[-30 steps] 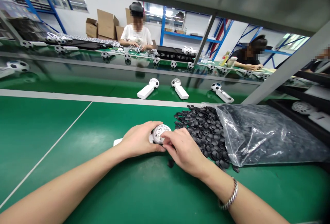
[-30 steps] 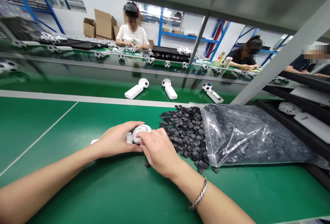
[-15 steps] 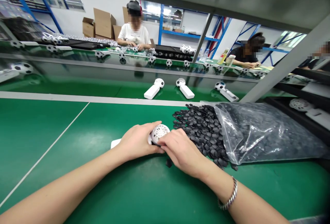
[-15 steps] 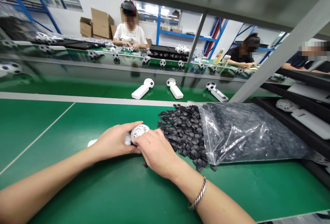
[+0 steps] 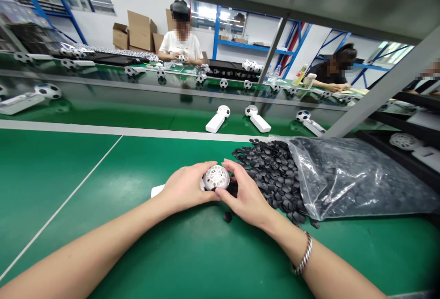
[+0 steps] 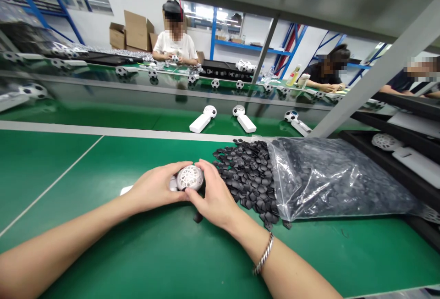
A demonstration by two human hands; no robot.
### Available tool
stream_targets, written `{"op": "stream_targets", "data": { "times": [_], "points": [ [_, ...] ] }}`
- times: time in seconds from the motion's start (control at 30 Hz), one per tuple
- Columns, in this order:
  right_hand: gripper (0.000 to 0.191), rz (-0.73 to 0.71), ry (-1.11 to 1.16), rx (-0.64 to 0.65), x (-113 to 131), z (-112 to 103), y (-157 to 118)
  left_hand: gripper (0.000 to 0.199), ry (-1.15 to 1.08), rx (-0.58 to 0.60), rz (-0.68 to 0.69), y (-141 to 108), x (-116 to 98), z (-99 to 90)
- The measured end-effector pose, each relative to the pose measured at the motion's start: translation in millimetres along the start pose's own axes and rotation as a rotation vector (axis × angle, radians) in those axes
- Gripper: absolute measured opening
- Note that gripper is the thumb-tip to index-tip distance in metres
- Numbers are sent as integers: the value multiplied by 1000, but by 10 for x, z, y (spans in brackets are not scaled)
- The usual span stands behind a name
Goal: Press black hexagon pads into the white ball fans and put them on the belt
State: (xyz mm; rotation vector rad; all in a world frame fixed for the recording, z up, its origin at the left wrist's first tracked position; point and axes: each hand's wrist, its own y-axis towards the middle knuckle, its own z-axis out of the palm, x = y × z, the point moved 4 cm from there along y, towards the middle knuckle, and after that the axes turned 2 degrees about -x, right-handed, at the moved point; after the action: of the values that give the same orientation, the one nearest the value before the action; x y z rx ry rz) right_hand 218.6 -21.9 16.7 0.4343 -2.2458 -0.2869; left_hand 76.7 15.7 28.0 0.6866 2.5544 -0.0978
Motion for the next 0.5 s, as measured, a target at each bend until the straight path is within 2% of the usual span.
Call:
{"op": "stream_targets", "data": {
  "times": [0.13,0.5],
  "points": [
    [52,68,40,105,-43,46,12,61,5,0,18,-10,-31,-3],
    [47,7,57,87,-23,22,21,51,-73,9,19,0,-32,-28]
  ]
}}
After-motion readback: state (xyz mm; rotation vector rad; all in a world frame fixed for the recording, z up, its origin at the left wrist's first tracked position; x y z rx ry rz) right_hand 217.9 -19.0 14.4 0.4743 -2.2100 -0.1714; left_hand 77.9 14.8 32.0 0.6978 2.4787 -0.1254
